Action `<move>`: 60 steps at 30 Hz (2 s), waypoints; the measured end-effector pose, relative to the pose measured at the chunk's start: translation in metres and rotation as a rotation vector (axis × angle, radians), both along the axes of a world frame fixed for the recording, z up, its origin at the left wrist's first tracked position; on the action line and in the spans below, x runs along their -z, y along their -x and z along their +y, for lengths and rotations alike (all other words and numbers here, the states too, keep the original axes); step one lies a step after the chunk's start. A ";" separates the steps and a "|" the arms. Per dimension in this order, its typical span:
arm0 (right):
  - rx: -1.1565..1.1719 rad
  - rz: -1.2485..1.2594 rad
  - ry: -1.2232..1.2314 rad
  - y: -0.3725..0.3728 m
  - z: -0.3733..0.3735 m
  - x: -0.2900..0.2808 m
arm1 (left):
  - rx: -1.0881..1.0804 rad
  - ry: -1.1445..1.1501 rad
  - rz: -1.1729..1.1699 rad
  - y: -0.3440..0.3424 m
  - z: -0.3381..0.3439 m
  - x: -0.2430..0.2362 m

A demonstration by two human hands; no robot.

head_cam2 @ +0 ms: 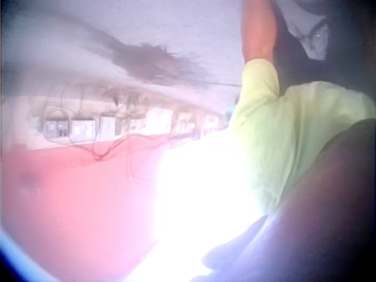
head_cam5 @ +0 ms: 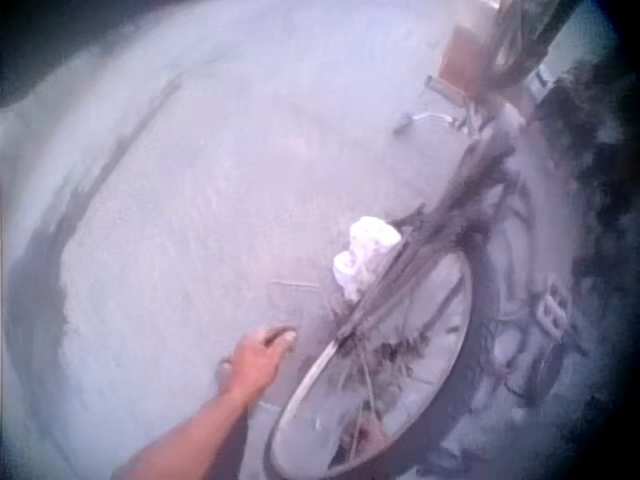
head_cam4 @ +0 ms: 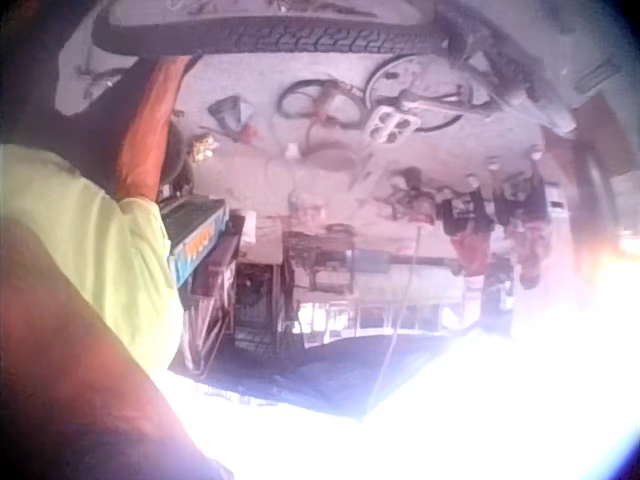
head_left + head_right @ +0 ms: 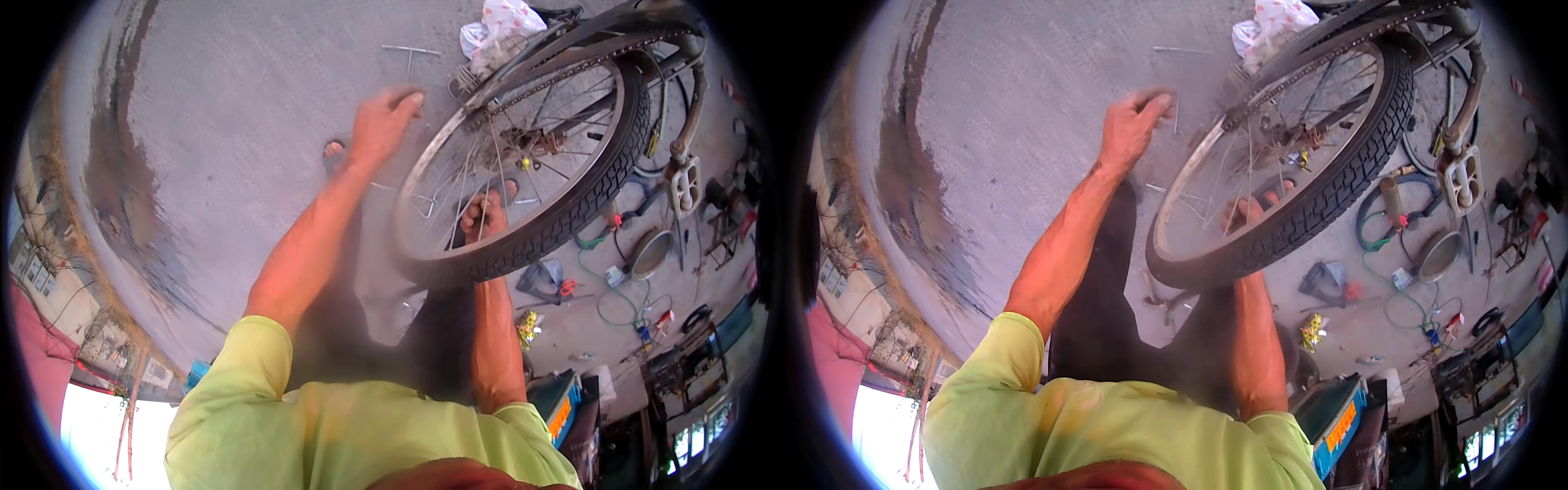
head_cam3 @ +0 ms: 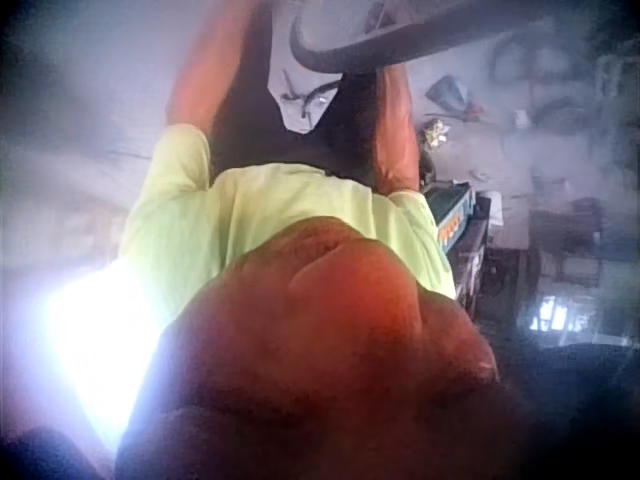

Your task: The person is repairing a bicycle wheel by using a screwdriver on the gears and spokes, and then handling the bike chain by hand.

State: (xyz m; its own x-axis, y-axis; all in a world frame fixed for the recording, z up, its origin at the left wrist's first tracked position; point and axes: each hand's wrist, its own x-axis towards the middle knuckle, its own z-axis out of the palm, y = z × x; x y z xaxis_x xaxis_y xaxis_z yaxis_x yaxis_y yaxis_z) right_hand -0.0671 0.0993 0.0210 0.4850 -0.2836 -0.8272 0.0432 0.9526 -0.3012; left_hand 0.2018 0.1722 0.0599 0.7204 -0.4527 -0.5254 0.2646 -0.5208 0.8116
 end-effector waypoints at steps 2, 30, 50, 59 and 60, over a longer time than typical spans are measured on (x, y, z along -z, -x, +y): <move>-0.077 0.078 0.007 -0.014 -0.003 -0.018 | 0.020 0.039 0.014 0.003 -0.020 -0.006; -0.219 0.655 0.500 -0.010 -0.068 0.025 | 0.030 -0.090 0.663 0.083 -0.015 0.089; 0.121 0.200 0.096 0.005 -0.066 0.092 | 0.200 -0.101 0.475 0.090 -0.034 0.070; -0.152 0.272 0.267 0.000 -0.074 0.068 | 0.157 -0.090 0.463 0.095 -0.035 0.072; -0.124 0.225 0.258 0.001 -0.074 0.070 | 0.149 -0.075 0.476 0.095 -0.035 0.072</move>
